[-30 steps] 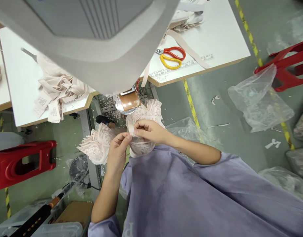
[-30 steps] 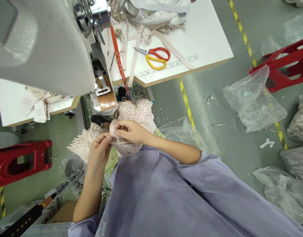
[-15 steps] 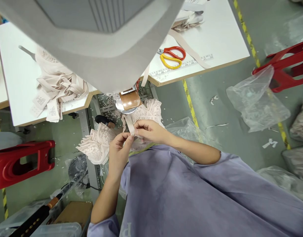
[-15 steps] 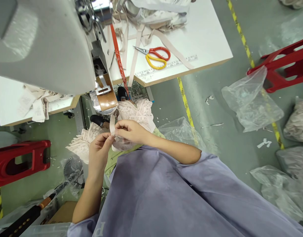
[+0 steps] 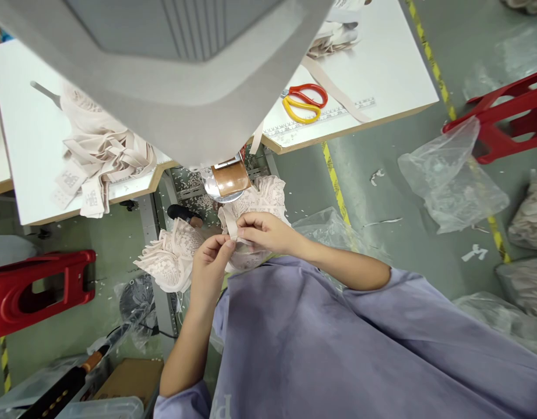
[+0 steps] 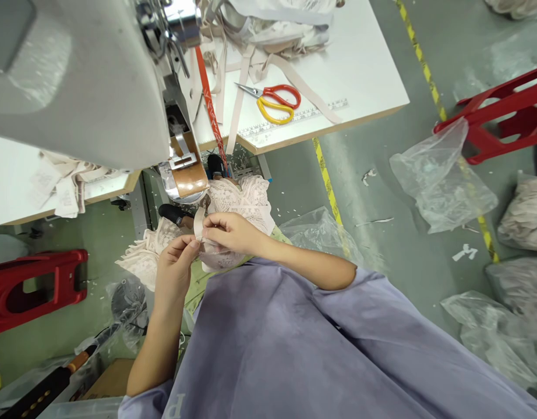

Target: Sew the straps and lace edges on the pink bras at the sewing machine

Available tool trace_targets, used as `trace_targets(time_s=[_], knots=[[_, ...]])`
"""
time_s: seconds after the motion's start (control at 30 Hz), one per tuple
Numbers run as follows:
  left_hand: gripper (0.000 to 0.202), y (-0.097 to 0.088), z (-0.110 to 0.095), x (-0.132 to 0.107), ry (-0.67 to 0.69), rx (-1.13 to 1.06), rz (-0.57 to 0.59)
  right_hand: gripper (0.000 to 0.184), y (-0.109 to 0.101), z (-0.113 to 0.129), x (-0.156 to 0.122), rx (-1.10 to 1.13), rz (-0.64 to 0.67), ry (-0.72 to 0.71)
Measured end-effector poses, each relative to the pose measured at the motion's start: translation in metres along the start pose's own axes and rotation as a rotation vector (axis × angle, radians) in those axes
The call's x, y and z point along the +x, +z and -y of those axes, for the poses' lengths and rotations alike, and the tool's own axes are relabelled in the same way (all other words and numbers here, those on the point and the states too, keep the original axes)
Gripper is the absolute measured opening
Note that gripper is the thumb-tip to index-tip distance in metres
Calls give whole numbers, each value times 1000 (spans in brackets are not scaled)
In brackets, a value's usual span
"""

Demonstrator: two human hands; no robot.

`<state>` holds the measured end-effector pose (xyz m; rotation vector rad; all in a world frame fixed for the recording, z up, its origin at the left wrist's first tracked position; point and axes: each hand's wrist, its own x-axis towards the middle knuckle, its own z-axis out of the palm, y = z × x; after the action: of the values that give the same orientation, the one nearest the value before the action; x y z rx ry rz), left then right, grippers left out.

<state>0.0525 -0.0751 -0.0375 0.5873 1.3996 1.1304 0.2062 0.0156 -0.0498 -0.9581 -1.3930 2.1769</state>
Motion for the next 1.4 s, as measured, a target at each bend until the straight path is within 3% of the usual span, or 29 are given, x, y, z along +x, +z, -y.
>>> trace_targets(time_s=[0.27, 0.5, 0.57, 0.7, 0.77, 1.07, 1.4], knots=[[22, -3, 5, 4, -51, -112, 17, 22, 3, 8, -1, 71, -5, 52], [24, -2, 5, 5, -51, -105, 17, 23, -1, 4, 0, -93, -1, -5], [24, -1, 5, 6, -60, -110, 30, 20, -2, 3, -1, -247, -53, -111], [22, 2, 7, 7, -40, -127, -26, 9, -1, -1, -7, -627, -358, -469], [21, 3, 9, 8, -9, -120, -58, 12, 2, -5, -11, -725, -425, -591], [18, 9, 10, 7, 68, -73, -89, 19, 9, -17, -14, -843, -421, -684], [22, 9, 16, 9, 49, -137, -134, 20, 6, -19, -16, -638, -313, -667]])
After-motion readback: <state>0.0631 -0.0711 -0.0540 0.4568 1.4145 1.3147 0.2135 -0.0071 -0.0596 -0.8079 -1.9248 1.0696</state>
